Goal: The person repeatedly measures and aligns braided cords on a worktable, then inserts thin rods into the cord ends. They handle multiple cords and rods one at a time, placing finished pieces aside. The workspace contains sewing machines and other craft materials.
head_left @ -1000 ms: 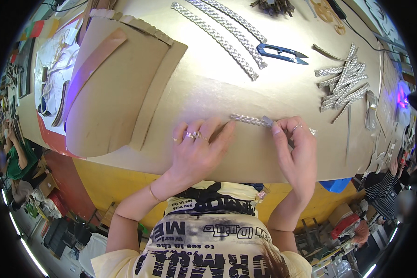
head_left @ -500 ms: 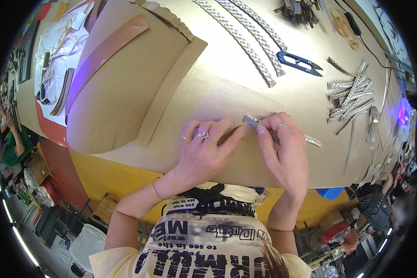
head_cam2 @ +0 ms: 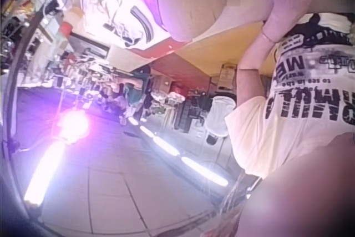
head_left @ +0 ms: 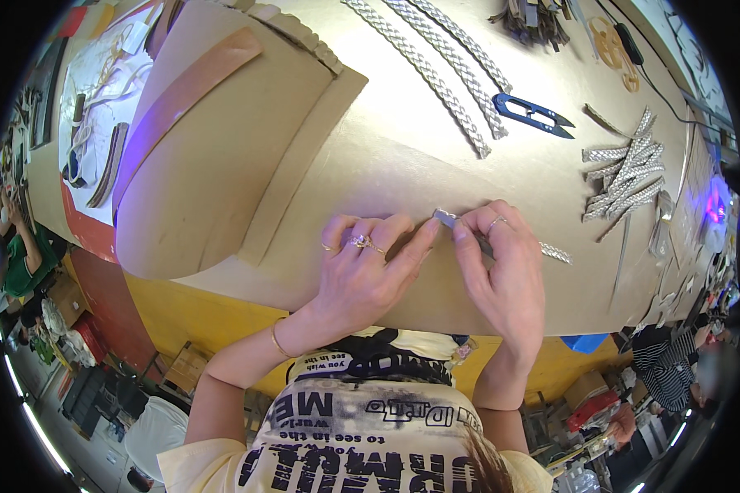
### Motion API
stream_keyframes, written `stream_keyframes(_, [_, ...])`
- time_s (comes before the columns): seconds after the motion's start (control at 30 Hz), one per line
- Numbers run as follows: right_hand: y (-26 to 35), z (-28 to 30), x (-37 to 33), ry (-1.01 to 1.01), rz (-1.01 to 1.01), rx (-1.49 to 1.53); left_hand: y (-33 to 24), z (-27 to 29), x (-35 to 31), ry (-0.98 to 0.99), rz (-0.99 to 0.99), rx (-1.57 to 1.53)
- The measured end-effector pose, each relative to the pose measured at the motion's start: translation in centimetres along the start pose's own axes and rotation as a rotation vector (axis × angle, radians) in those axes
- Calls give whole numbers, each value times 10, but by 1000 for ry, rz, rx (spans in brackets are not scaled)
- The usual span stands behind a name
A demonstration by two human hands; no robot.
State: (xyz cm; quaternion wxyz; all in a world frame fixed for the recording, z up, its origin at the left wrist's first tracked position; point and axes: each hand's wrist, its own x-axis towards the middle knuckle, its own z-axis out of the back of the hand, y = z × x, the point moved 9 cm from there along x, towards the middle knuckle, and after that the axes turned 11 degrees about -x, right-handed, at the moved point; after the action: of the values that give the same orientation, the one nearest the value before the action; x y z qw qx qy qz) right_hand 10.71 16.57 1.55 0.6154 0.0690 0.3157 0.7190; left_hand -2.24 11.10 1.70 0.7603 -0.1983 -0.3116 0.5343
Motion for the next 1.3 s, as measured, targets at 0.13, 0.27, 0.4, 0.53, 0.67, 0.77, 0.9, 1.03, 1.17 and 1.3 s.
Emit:
stream_keyframes(0.13, [1,0,0,0,5,-11,-2,-2,1,-1,2,32])
stream_keyframes(0.27, [3,0,1,-13,19,-35,-5,-9,2,23,-37,115])
stream_keyframes(0.4, [0,0,-1,6,-7,-27,-10,-13,2,27,-88,200])
stream_keyframes(0.53, [2,3,-1,-39,40,-4,-2,-10,0,24,-5,33])
stream_keyframes(0.67, [-3,-1,-1,9,13,30,4,-4,-4,16,15,-81])
stream_keyframes(0.77, [-4,0,-1,10,17,67,0,-3,-4,11,-30,-27])
stream_keyframes(0.9, [-2,0,0,-17,24,53,-5,-5,-3,3,-62,38])
stream_keyframes(1.03, [-1,0,-1,-31,17,31,-6,-6,-2,9,-55,67])
stream_keyframes(1.17, [-11,-2,0,79,-39,190,-8,-8,-1,20,-58,97])
stream_keyframes(1.3, [-16,-2,-1,105,-61,277,-8,-8,-2,12,-61,99])
